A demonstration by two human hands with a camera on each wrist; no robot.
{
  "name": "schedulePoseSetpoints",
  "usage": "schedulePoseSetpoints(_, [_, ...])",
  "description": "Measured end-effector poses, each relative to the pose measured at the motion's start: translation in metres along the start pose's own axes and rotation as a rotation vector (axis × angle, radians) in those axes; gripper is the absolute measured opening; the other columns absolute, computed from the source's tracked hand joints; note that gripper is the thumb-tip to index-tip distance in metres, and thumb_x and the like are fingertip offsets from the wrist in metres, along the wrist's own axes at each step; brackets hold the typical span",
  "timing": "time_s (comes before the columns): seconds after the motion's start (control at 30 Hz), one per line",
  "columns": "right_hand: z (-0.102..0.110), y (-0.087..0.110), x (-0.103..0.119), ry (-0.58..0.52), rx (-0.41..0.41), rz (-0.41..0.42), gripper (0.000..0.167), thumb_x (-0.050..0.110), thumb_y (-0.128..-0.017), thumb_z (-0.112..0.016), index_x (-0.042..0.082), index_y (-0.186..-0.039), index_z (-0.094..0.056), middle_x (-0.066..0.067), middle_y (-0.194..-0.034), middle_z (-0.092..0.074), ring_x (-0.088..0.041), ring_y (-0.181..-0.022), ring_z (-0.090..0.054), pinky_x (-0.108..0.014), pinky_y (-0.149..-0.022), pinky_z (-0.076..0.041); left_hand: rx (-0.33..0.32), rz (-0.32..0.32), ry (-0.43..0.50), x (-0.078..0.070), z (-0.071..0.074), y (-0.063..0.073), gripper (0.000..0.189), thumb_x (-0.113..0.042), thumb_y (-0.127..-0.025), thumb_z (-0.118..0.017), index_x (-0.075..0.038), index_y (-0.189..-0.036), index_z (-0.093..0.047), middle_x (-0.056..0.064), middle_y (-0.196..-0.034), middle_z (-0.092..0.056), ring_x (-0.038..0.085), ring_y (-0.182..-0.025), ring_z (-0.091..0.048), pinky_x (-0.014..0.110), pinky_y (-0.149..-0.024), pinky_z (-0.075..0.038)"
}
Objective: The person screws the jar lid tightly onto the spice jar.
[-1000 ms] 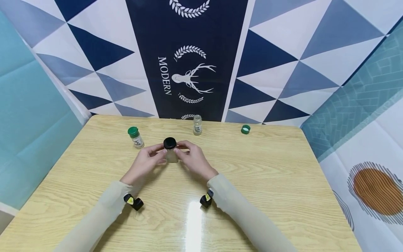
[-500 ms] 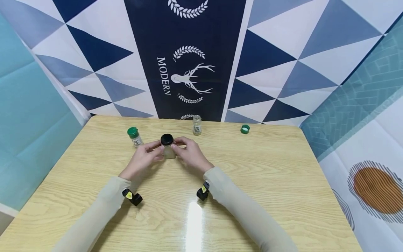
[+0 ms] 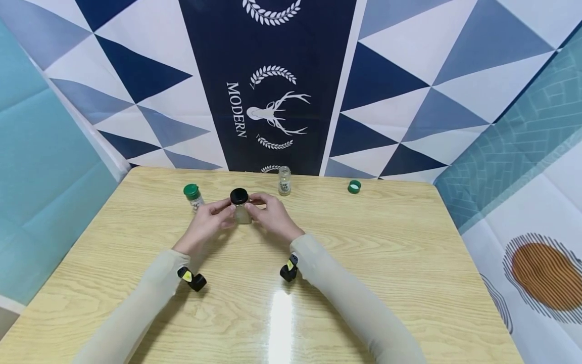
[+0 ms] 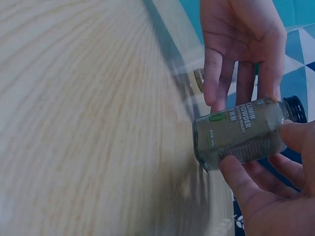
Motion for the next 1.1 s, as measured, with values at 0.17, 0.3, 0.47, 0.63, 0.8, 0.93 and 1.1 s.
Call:
schedulePoseSetpoints(0.17, [0.0,-0.004,0.001,-0.025,0.011,-0.035,0.037,0.022,-0.104,-0.063,0.004,-0.137,-0.062,-0.014,-0.131,-0.067,-0.029,-0.119,-0.066,-0.036,-0.096,-0.058,-0.004,0.037,0.039,0.001,0.001,-0.004,0.053,-0.026,-0.105,-0.061,-0.008,-0.153,-0.047,0.018,-0.157,-0.047,0.037,-0.113,-0.071,0.042,-0.097,-0.058])
schedulePoseSetpoints(0.3, [-0.001,-0.009,0.0,-0.008,0.01,-0.028,0.037,0.022,-0.104,-0.064,0.004,-0.135,-0.063,-0.013,-0.128,-0.068,-0.028,-0.12,-0.065,-0.037,-0.099,-0.057,-0.002,0.083,0.108,0.002,0.003,-0.007,0.055,-0.026,-0.105,-0.062,-0.009,-0.154,-0.046,0.016,-0.159,-0.045,0.036,-0.121,-0.067,0.043,-0.101,-0.056])
schedulePoseSetpoints(0.47, [0.0,-0.017,0.0,-0.011,0.003,-0.025,0.037,0.021,-0.103,-0.064,0.003,-0.135,-0.063,-0.015,-0.126,-0.069,-0.028,-0.117,-0.066,-0.037,-0.101,-0.055,-0.008,0.117,0.142,0.003,0.005,-0.012,0.055,-0.027,-0.105,-0.061,-0.01,-0.155,-0.045,0.015,-0.16,-0.043,0.036,-0.127,-0.063,0.043,-0.103,-0.055])
schedulePoseSetpoints(0.63, [0.0,-0.023,0.0,-0.038,0.007,-0.065,0.039,0.021,-0.103,-0.065,0.003,-0.137,-0.06,-0.015,-0.129,-0.066,-0.026,-0.112,-0.067,-0.033,-0.097,-0.058,-0.017,0.109,0.143,0.003,0.005,-0.019,0.054,-0.026,-0.106,-0.058,-0.009,-0.155,-0.043,0.016,-0.161,-0.041,0.037,-0.128,-0.062,0.044,-0.103,-0.055])
schedulePoseSetpoints(0.8, [0.0,-0.029,-0.001,-0.075,0.013,-0.115,0.04,0.022,-0.104,-0.064,0.002,-0.139,-0.058,-0.017,-0.135,-0.063,-0.027,-0.111,-0.069,-0.033,-0.094,-0.059,-0.029,0.107,0.141,0.002,0.005,-0.023,0.053,-0.025,-0.108,-0.056,-0.008,-0.156,-0.042,0.016,-0.162,-0.039,0.036,-0.132,-0.059,0.044,-0.103,-0.055])
schedulePoseSetpoints(0.93, [-0.001,-0.033,0.0,-0.121,0.007,-0.125,0.04,0.019,-0.104,-0.063,0.0,-0.139,-0.057,-0.021,-0.136,-0.061,-0.033,-0.111,-0.069,-0.04,-0.096,-0.059,-0.042,0.112,0.165,0.003,0.005,-0.026,0.054,-0.027,-0.107,-0.057,-0.009,-0.156,-0.043,0.015,-0.163,-0.039,0.035,-0.135,-0.057,0.044,-0.103,-0.055])
schedulePoseSetpoints(1.1, [-0.002,-0.038,-0.001,-0.132,-0.007,-0.126,0.041,0.018,-0.104,-0.064,-0.001,-0.139,-0.057,-0.022,-0.135,-0.062,-0.034,-0.11,-0.07,-0.042,-0.096,-0.059,-0.053,0.119,0.196,0.005,0.006,-0.029,0.053,-0.028,-0.107,-0.057,-0.012,-0.156,-0.043,0.014,-0.162,-0.04,0.034,-0.135,-0.057,0.043,-0.103,-0.055])
Point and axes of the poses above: each hand's wrist, its own y-axis away from the middle knuckle, its own z-axis out of the back of the hand, x = y × z, the point moved 5 cm from there along -y, towards the middle knuckle
